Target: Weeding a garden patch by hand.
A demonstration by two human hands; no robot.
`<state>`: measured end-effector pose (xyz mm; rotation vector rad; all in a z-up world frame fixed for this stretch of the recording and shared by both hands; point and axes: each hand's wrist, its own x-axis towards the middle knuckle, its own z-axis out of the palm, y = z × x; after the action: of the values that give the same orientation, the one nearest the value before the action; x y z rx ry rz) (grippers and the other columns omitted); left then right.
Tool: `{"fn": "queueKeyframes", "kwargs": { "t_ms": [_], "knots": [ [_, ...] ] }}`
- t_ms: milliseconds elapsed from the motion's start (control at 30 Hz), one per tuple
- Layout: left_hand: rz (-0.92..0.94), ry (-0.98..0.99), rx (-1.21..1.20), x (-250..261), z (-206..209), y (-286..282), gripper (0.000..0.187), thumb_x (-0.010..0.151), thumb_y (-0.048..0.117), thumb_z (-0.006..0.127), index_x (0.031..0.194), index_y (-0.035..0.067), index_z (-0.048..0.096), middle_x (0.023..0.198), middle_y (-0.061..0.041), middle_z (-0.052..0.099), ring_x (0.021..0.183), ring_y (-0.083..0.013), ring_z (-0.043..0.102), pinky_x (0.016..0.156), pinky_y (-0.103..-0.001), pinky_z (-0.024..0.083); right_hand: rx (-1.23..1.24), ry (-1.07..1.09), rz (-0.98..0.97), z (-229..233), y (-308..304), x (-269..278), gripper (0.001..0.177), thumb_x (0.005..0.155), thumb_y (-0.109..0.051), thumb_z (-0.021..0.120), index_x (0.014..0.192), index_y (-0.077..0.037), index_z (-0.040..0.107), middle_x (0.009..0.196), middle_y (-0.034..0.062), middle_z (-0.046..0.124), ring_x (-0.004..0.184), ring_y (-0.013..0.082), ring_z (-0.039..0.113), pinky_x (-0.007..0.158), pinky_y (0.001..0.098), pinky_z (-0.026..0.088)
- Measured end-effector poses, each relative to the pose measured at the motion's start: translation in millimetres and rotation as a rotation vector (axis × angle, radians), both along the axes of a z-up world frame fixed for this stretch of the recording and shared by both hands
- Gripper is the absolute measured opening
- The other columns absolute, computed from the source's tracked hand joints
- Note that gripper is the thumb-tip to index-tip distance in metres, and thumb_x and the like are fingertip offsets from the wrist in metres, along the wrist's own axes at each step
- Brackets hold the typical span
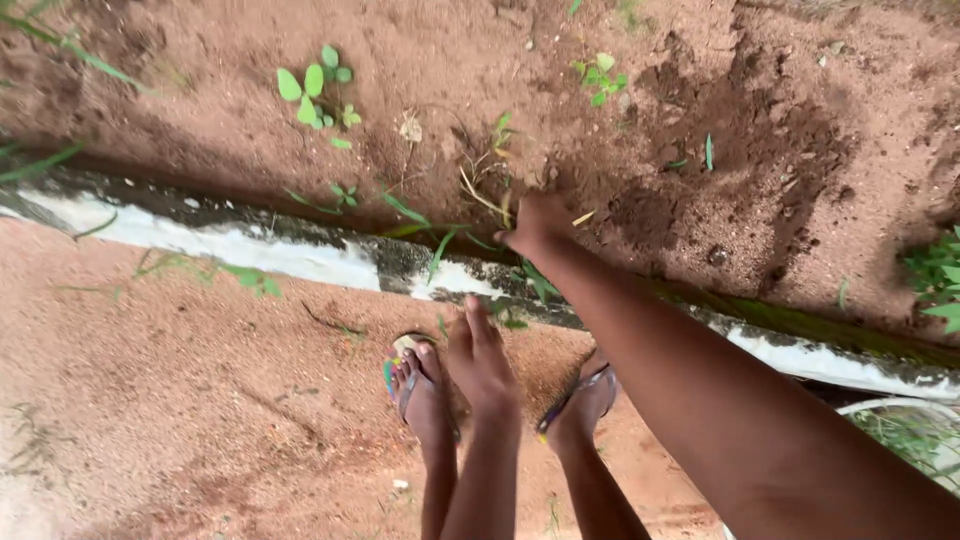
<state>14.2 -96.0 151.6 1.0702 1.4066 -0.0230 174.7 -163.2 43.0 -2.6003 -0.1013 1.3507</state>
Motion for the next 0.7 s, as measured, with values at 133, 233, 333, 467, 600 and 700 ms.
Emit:
{"fn": "queueKeyframes", "kwargs": {
  "t_ms": [133,233,333,467,600,700],
  "knots": [
    [-0.040,-0.001,0.034,38.6,-14.1,36.9,0.050,0.099,0.048,0.060,0.075,0.004,0.062,0.061,0.003,0.049,0.056,-0.0070,0.038,0.050,-0.029,0.030,-0.017,-0.199,-0.005,-8.8,0.6,-7.9,0.039,0.072,-0.017,0.090,0.102,-0.005,0.068,0.100,0.0217,0.070,0.092,0.0358,0.071,0.080,0.0469,0.059],
    [-0.044,-0.043,0.035,50.8,-15.0,50.3,0.052,0.100,0.049,0.063,0.074,0.003,0.059,0.061,0.003,0.048,0.056,-0.0073,0.036,0.050,-0.029,0.028,-0.076,-0.213,-0.007,-11.6,-4.4,-11.9,0.027,0.077,-0.006,0.083,0.101,-0.004,0.070,0.104,0.0235,0.072,0.099,0.0377,0.072,0.085,0.0472,0.060],
    [-0.073,-0.026,0.047,54.5,-10.5,54.7,0.053,0.099,0.049,0.063,0.072,0.004,0.059,0.059,0.003,0.048,0.054,-0.0074,0.036,0.049,-0.029,0.028,-0.110,-0.208,0.028,-7.8,-5.7,-7.5,0.024,0.078,-0.003,0.082,0.099,-0.001,0.070,0.105,0.0253,0.072,0.099,0.0385,0.073,0.085,0.0467,0.061],
    [-0.154,0.064,0.034,42.5,-16.6,48.1,0.051,0.098,0.049,0.062,0.070,0.007,0.061,0.056,0.002,0.048,0.052,-0.0075,0.035,0.047,-0.030,0.028,-0.069,-0.159,-0.011,-10.3,-9.1,4.3,0.028,0.077,-0.003,0.083,0.098,0.003,0.067,0.100,0.0275,0.072,0.090,0.0373,0.073,0.080,0.0430,0.060],
    [-0.181,0.003,0.030,29.6,-33.1,41.0,0.057,0.101,0.050,0.061,0.069,0.003,0.057,0.058,0.001,0.044,0.055,-0.0084,0.031,0.048,-0.032,0.026,-0.135,-0.064,-0.162,-8.3,-7.1,12.6,0.023,0.079,-0.003,0.081,0.098,0.001,0.069,0.100,0.0239,0.074,0.087,0.0315,0.074,0.076,0.0386,0.061],
    [-0.214,0.042,0.026,34.7,-20.7,47.9,0.056,0.101,0.051,0.060,0.071,0.003,0.061,0.058,-0.001,0.048,0.054,-0.0096,0.035,0.050,-0.033,0.030,-0.126,-0.018,-0.290,-8.4,-6.8,11.6,0.020,0.081,-0.001,0.078,0.098,0.001,0.068,0.101,0.0216,0.075,0.084,0.0291,0.074,0.071,0.0396,0.062]
  ]
}}
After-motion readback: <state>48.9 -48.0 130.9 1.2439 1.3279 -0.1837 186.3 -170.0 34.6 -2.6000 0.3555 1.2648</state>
